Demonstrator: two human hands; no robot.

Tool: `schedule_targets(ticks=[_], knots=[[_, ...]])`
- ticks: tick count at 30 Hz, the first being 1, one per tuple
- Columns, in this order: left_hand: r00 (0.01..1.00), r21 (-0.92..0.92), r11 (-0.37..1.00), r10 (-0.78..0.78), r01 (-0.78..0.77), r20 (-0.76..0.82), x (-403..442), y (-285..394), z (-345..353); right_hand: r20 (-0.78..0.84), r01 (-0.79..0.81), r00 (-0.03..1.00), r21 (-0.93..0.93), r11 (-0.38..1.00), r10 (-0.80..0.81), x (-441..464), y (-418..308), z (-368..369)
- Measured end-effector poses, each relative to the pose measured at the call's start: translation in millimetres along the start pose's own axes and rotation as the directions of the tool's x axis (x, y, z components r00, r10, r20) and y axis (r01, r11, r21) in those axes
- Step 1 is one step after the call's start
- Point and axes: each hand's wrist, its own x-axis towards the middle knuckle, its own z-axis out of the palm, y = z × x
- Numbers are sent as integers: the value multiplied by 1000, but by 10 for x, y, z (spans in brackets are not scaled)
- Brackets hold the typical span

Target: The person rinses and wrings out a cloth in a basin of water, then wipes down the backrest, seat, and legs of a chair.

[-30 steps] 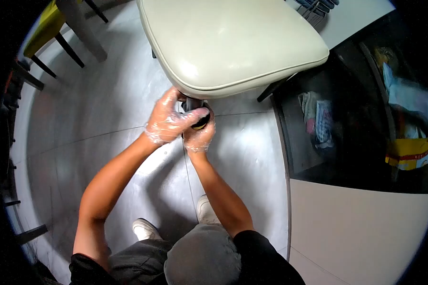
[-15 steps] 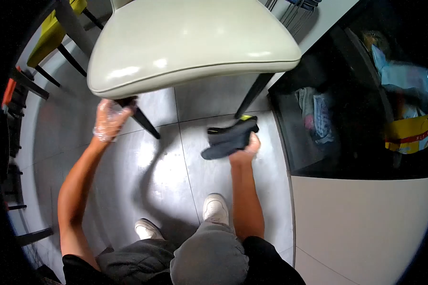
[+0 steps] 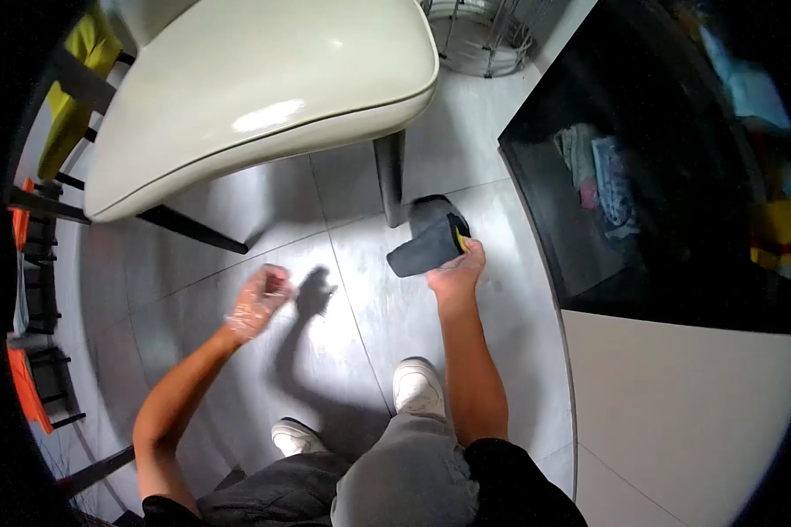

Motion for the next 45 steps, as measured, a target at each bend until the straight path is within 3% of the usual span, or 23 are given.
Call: schedule_targets(ticks=[1,2,3,6,7,9,10,12,17,19,22,25,27,29,30,33,34,37,40,41,42,43,45], knots=[[993,91,996,-34,24,111,75,234,223,-31,7,999,22,1000,-7,-7,24,-10],[985,64,994,-99,90,143,154,507,445,105,-95,991,101,990,85,16,8,-83],[972,35,987,-164,160,170,279,639,652,80,-103,992,109,989,94,-6,-4,-39],[960,-167,947,-255,273,118,651,896,1143,36,-119,993,125,985,116,-483,-7,387],[991,-80,989,-124,128,47,716,998,1278,85,-122,990,91,988,114,-462,-26,365],[977,215,957,167,-193,133,777,1229,1350,181,-116,977,31,993,108,-490,-42,271],[980,224,961,131,-163,149,715,1256,1416,96,-136,986,6,991,135,-531,-58,222],[981,251,956,112,-150,160,754,1319,1521,190,-119,975,-6,993,118,-563,-64,183],[899,396,820,438,-413,31,795,1229,1613,124,-22,992,-91,996,33,-690,73,135],[852,390,788,523,-476,-17,681,1240,1615,281,23,959,-4,1000,-21,-744,87,211],[974,165,962,223,-216,-25,459,1351,1553,368,104,922,59,993,-118,-875,150,256],[889,80,894,447,-441,-96,353,1397,1379,445,235,858,106,966,-258,-1086,162,469],[886,-91,906,376,-413,-272,378,1614,1351,654,246,714,100,964,-250,-1177,148,707],[930,-450,852,107,-268,-351,424,1877,1320,772,354,582,40,934,-254,-1202,167,1028],[959,-457,856,142,-243,-244,507,2066,1199,779,428,577,-31,903,-247,-1246,222,1182],[977,-753,624,174,-208,-126,624,2229,1023,841,615,502,-185,767,-200,-1083,226,1518],[979,-739,643,109,-201,-172,647,2198,1021,855,653,480,-199,731,-196,-1060,222,1595],[804,-439,735,240,-517,-544,832,2071,1106,873,762,458,-288,580,-167,-931,232,1707],[858,-50,949,259,-312,-444,1051,1759,819,843,852,460,-331,405,-279,-816,369,1696],[807,-82,895,352,-439,-473,1188,1716,805,831,880,441,-326,345,-340,-813,416,1733],[784,44,901,398,-432,-477,1115,1897,868,811,899,426,-329,289,-401,-820,463,1759],[805,-122,897,313,-426,-504,1209,1818,877,804,919,389,-304,251,-449,-811,496,1755],[845,380,872,435,-310,-311,1386,1623,625,811,934,356,-287,215,-465,-710,485,1767]])
